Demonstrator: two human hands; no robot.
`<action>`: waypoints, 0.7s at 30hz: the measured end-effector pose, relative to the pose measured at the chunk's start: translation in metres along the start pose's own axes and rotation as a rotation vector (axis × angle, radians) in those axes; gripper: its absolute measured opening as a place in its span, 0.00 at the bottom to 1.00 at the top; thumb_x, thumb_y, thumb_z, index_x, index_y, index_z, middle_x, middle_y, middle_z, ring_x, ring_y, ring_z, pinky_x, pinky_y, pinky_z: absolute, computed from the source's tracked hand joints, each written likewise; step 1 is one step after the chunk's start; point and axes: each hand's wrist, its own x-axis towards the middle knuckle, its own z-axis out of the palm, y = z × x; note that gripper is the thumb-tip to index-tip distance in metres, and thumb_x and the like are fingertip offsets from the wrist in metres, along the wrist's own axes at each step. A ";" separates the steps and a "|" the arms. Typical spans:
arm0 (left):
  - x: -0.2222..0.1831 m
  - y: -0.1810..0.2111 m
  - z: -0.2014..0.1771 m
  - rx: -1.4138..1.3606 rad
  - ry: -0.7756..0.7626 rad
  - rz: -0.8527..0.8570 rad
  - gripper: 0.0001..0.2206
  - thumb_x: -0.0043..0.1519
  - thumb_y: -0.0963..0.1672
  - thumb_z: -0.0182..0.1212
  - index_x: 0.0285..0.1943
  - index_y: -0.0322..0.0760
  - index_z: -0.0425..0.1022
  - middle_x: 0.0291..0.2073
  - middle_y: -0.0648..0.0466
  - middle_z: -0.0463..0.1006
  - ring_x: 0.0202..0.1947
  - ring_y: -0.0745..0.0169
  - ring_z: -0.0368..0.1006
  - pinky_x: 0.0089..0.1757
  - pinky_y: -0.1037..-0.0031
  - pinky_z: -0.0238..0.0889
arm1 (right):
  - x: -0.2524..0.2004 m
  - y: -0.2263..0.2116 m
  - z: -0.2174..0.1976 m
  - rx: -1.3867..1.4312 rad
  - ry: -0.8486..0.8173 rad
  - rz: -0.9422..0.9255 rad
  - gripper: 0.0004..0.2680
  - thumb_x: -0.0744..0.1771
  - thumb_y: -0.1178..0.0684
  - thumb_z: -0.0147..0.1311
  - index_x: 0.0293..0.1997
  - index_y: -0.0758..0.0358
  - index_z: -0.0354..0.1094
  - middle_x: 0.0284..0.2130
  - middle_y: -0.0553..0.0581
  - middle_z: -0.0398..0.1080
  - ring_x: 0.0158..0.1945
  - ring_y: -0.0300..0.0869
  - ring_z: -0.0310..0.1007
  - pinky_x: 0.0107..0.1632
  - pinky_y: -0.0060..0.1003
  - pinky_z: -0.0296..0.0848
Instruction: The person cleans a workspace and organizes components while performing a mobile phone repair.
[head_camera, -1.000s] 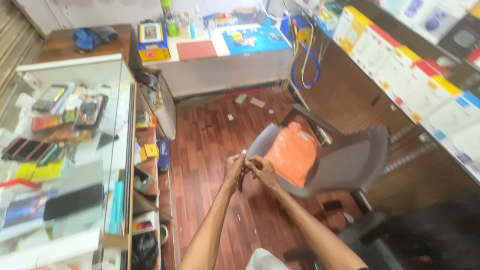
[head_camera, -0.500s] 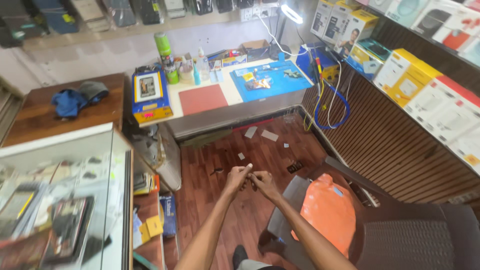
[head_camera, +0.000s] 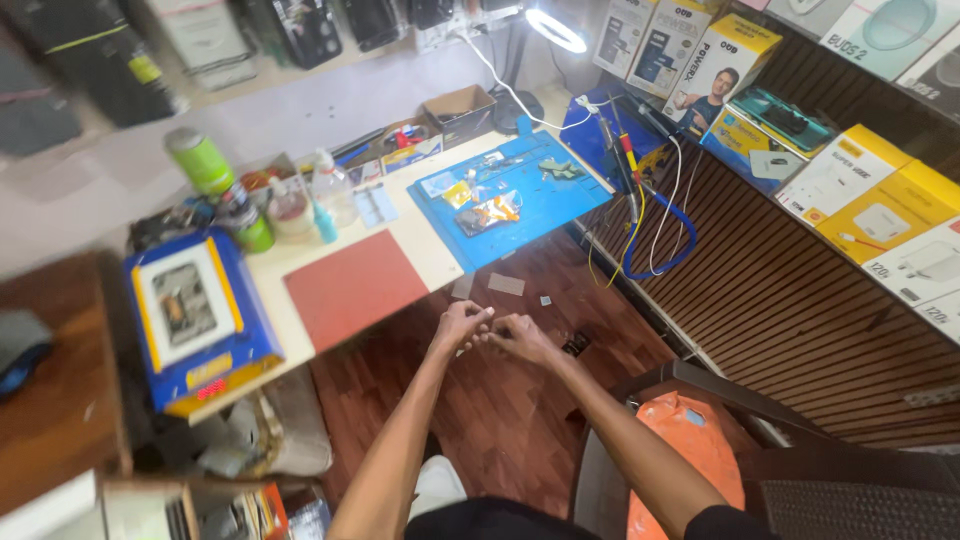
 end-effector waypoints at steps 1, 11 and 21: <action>0.024 0.008 -0.010 0.048 -0.017 -0.010 0.16 0.61 0.52 0.66 0.43 0.36 0.79 0.26 0.52 0.83 0.20 0.69 0.75 0.23 0.76 0.66 | 0.023 0.006 -0.009 -0.039 0.007 0.020 0.13 0.66 0.44 0.58 0.40 0.67 0.75 0.26 0.57 0.77 0.30 0.41 0.78 0.35 0.40 0.74; 0.203 0.056 -0.072 0.169 0.009 -0.019 0.14 0.57 0.49 0.69 0.45 0.36 0.80 0.28 0.51 0.84 0.21 0.64 0.79 0.24 0.74 0.71 | 0.183 0.039 -0.089 -0.020 0.051 0.268 0.13 0.66 0.42 0.58 0.43 0.62 0.78 0.30 0.58 0.79 0.34 0.44 0.80 0.40 0.41 0.77; 0.353 0.053 -0.114 0.362 0.671 0.132 0.08 0.58 0.44 0.68 0.46 0.43 0.81 0.36 0.48 0.84 0.41 0.47 0.79 0.44 0.60 0.72 | 0.349 0.124 -0.136 -0.012 0.068 -0.012 0.11 0.64 0.53 0.60 0.48 0.63 0.76 0.39 0.59 0.79 0.38 0.47 0.82 0.40 0.41 0.79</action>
